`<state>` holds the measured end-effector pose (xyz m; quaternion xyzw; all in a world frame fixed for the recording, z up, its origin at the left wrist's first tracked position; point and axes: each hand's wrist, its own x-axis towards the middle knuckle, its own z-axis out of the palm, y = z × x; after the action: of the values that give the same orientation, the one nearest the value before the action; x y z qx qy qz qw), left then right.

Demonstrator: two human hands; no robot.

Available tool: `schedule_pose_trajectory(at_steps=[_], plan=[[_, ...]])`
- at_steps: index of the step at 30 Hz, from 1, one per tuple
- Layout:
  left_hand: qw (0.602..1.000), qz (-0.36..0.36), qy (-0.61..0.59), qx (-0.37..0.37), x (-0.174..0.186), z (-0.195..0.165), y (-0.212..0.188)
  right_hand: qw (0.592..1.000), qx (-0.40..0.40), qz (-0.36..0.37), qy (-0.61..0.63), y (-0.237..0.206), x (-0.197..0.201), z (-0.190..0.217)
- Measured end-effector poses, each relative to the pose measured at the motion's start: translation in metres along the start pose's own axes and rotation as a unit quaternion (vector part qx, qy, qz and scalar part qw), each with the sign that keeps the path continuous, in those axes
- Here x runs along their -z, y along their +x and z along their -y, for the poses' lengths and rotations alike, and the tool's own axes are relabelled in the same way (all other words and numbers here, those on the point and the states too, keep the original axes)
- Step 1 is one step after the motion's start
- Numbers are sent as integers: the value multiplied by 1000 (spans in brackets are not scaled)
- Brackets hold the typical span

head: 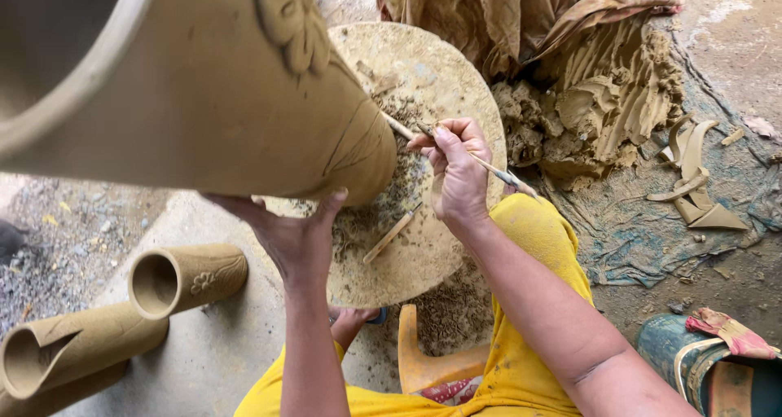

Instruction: The person carves floral patterns and lines into a large clay pot using various small tools. They rotate the pot on a wooden stand to access different sides and switch between tools to refine the design.

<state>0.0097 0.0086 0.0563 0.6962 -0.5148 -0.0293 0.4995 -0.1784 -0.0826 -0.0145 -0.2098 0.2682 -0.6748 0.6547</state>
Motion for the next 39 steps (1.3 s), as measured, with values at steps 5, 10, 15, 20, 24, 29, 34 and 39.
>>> schedule_pose_trajectory(at_steps=[5,10,15,20,24,29,34,39], plan=[[997,-69,22,30,-25,4,2,998,-44,-52,-7,33,-10,-18],[996,-46,63,32,-23,36,0,968,-52,-21,-244,3,-61,-8],[997,-5,-71,36,-17,72,-8,979,89,154,-99,-95,-76,1],[980,14,-192,49,-9,82,-4,953,71,95,-281,-44,-25,16],[976,8,-215,37,-7,67,-1,979,-64,9,-192,16,-11,21],[962,36,-265,62,5,43,14,984,-171,-22,-45,62,-18,5],[962,59,-257,67,4,34,29,983,-146,-39,-105,52,-12,-15],[969,85,-220,75,10,37,32,988,-103,-22,-115,43,-7,-32]])
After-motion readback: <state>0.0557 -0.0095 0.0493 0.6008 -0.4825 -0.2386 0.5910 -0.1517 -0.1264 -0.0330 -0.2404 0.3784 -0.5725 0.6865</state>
